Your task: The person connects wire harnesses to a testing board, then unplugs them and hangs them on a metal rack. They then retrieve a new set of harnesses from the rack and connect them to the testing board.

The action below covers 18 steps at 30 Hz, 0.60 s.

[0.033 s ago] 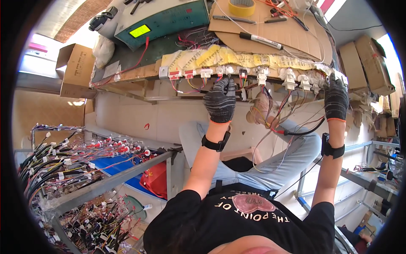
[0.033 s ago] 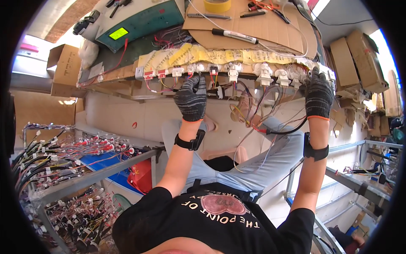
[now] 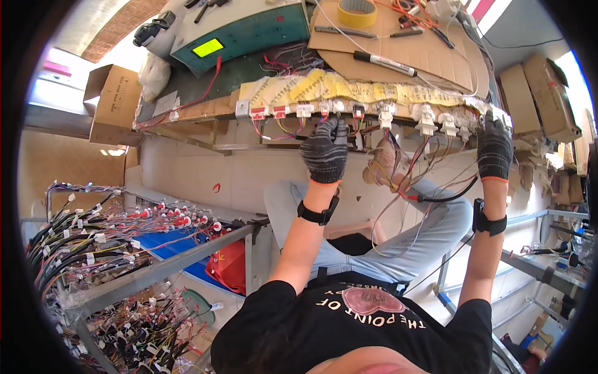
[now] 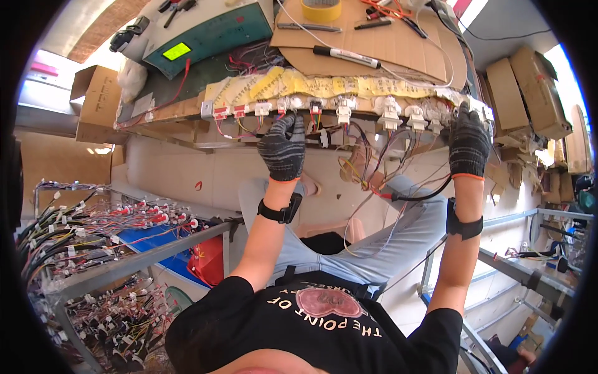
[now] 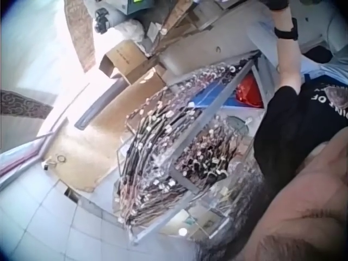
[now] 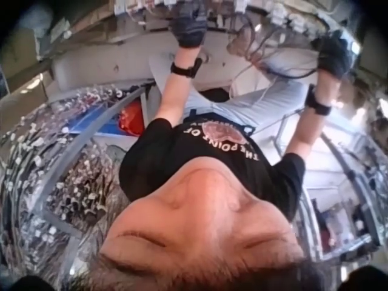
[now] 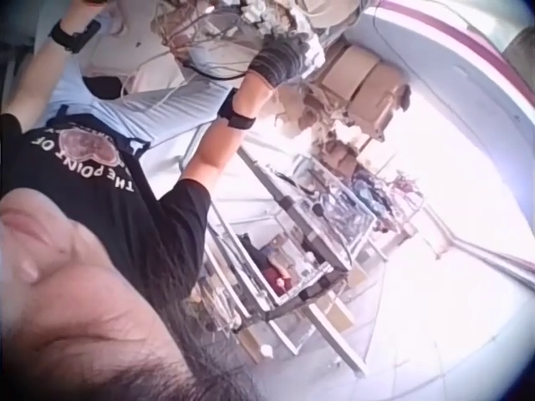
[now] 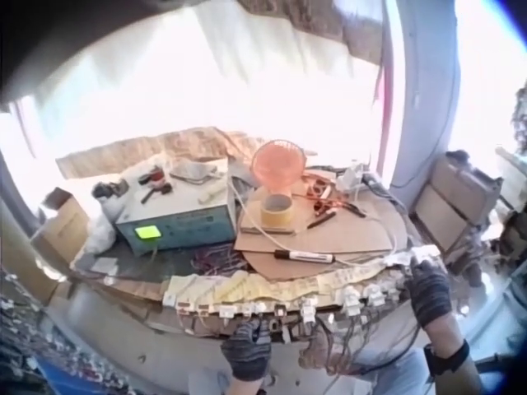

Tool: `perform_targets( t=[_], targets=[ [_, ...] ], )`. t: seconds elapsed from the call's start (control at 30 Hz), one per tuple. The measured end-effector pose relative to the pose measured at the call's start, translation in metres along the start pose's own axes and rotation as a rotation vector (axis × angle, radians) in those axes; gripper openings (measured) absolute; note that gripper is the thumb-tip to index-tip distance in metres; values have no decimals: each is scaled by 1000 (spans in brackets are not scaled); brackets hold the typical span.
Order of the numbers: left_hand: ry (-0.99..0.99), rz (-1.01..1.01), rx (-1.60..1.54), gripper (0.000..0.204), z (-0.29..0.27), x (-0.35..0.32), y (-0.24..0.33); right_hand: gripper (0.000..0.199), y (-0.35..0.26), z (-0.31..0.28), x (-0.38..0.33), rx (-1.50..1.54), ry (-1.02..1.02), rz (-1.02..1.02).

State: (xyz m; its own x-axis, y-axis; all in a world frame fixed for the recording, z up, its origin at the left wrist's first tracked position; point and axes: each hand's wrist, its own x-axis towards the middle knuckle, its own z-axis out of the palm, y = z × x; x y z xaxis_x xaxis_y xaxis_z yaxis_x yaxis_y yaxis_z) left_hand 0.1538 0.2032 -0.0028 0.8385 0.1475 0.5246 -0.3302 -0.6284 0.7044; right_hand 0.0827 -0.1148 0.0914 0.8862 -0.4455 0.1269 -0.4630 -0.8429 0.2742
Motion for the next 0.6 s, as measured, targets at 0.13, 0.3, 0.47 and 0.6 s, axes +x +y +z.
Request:
perform_targets(
  t=[0.13,0.3,0.47,0.6],
  targets=[
    [-53,81,151,15,-6,-7,0,46,19,40,0,32,221,-79],
    [-63,205,75,16,-36,-19,-9,50,25,55,5,98,65,68],
    [-179,218,56,17,-59,-24,-26,50,10,43,7,101,-8,86],
    [-170,298,75,21,-69,-8,-13,51,30,41,-5,144,194,-146]
  ],
)
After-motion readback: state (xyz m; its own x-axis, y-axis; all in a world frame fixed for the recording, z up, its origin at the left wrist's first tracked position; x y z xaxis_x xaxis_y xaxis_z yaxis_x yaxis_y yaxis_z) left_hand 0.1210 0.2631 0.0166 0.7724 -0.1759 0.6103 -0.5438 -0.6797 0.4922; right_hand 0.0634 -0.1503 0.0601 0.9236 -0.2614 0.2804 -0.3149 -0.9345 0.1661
